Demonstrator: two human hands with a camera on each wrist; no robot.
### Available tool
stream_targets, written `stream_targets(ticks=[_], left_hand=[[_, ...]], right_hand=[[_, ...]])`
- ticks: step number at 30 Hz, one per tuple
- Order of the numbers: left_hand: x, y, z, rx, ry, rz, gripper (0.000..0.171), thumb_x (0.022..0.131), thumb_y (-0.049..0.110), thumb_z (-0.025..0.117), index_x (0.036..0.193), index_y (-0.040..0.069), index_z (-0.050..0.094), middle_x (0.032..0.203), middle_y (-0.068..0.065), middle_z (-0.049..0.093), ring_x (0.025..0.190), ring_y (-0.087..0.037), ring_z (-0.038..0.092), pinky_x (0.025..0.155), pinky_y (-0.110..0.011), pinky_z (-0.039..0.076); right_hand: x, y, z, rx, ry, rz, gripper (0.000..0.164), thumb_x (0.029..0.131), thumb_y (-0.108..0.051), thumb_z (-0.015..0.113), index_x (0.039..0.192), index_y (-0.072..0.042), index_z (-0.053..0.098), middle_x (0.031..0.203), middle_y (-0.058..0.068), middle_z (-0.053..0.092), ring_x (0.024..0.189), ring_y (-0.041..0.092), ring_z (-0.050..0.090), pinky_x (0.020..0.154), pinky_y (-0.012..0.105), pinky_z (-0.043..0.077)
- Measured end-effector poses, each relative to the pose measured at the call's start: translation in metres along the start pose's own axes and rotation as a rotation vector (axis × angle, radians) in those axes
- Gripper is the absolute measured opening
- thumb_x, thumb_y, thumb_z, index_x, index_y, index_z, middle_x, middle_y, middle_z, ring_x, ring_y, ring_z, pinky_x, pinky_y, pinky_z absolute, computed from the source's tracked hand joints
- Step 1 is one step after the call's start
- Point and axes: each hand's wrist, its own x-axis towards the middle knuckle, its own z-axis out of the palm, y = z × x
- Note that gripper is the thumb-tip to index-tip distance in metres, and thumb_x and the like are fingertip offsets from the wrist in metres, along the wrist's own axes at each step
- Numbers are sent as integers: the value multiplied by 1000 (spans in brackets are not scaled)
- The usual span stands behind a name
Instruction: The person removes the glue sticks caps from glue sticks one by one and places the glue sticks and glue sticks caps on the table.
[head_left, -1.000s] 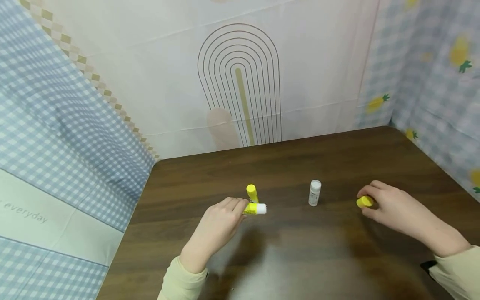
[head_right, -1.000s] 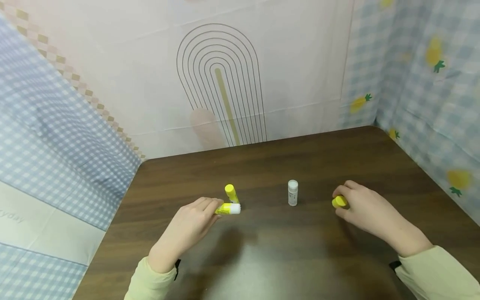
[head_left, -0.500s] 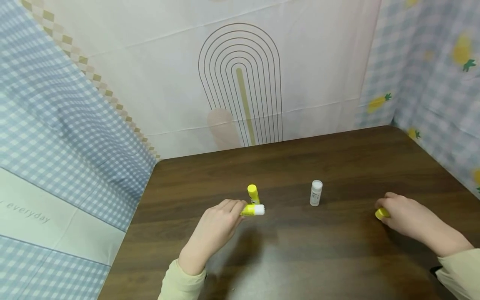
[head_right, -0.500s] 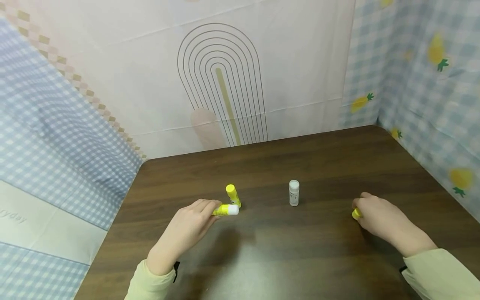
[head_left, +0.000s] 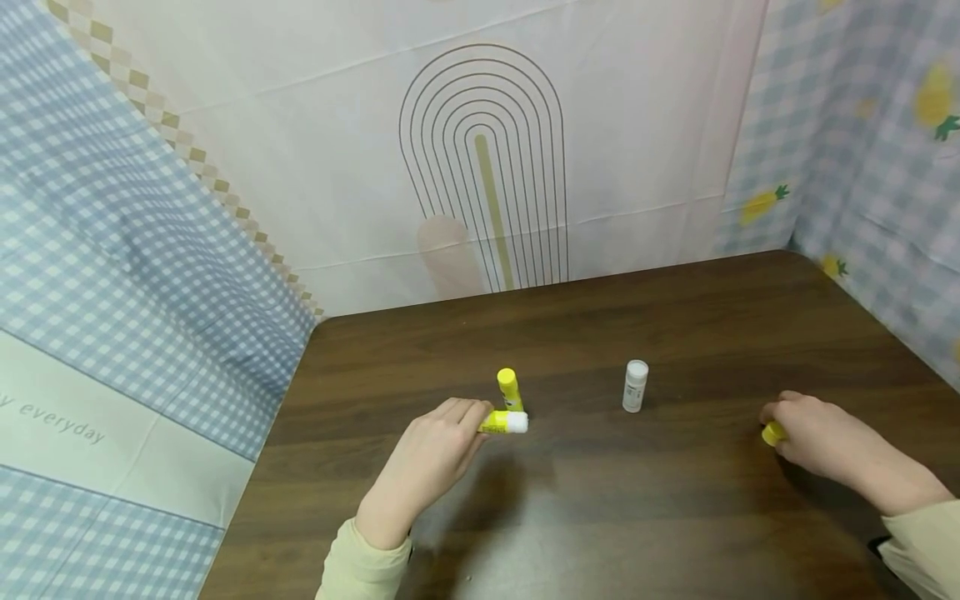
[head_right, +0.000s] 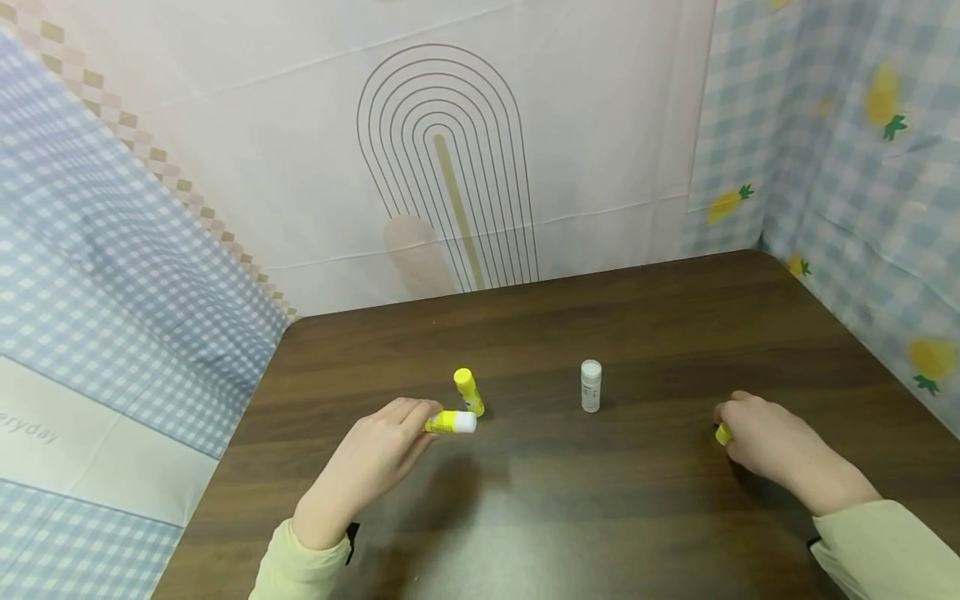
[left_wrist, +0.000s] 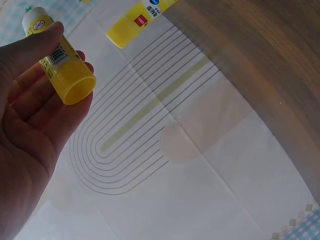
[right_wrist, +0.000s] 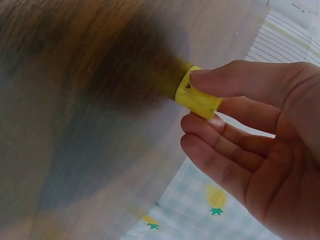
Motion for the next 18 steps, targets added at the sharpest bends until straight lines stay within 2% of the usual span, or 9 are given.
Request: stream_targets(ticks=[7,13,18], left_hand=[[-2,-3,4,-27,-2,-27,35,82,8,83,109,6,61,100,-2,68,94,-18,65,77,-31,57],[-10,-7,4,-93,-19,-121,36,86,11,80,114,7,57,95,-1,67,85,-14,65,68,-31,56],[-20,-18,5,-143,-7,-194,34,90,12,76,116,8,54,89,0,67,75,-12,64,64,-34,55]], right_hand=[[-1,2,6,-35,18,-25,24,72,9,76,93,10,66,84,15,60,72,28,60,60,42,50],[-1,4,9,-38,46,-34,25,70,10,77,92,10,65,84,15,59,74,31,61,61,44,51],[-2,5,9,-34,39,-33,24,70,10,76,91,10,66,83,15,59,73,31,61,60,44,50]])
